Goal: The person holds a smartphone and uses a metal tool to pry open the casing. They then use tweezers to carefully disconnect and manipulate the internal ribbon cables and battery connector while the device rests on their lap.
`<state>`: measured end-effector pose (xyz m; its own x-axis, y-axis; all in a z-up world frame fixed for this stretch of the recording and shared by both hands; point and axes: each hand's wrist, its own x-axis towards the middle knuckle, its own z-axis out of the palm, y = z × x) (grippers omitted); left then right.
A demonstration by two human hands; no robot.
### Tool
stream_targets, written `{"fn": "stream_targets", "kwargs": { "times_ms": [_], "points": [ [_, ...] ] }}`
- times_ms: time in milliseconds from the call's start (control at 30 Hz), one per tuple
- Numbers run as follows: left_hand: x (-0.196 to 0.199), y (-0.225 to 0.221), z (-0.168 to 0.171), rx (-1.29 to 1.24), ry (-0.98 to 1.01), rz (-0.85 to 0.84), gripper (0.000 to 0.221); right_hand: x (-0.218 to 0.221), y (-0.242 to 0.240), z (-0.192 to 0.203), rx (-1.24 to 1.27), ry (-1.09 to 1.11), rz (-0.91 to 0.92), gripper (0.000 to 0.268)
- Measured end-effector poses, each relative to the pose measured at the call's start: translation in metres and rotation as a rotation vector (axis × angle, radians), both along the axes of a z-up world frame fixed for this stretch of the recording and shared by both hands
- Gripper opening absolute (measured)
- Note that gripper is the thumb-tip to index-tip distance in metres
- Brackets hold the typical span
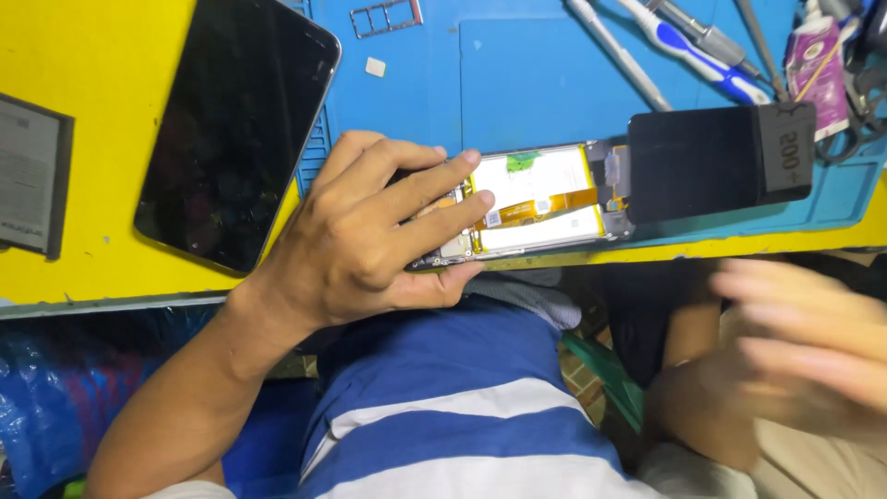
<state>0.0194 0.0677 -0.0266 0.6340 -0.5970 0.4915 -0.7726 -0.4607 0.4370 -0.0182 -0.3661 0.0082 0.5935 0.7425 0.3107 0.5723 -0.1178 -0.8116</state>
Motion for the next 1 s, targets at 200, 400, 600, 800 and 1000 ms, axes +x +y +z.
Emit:
{"fn": "stream_targets", "kwargs": {
  "times_ms": [200,400,600,800,1000],
  "points": [
    [0.003,0.000,-0.004,-0.052,0.023,-0.014,0.038,-0.033,0.150,-0.068,0.109,-0.418,-0.415,0.016],
    [0.005,0.002,-0.007,-0.057,0.021,-0.017,0.034,-0.032,0.155,-0.081,0.066,-0.568,-0.441,0.016],
    [0.004,0.004,-0.009,-0.060,0.041,-0.029,0.035,-0.037,0.149,-0.086,0.039,-0.582,-0.408,0.022],
    [0.004,0.005,-0.009,-0.058,0.053,-0.035,0.035,-0.046,0.148,-0.093,0.005,-0.571,-0.426,0.024],
    [0.005,0.005,-0.009,-0.051,0.049,-0.040,0.035,-0.050,0.147,-0.093,-0.040,-0.579,-0.426,0.028]
  ]
}}
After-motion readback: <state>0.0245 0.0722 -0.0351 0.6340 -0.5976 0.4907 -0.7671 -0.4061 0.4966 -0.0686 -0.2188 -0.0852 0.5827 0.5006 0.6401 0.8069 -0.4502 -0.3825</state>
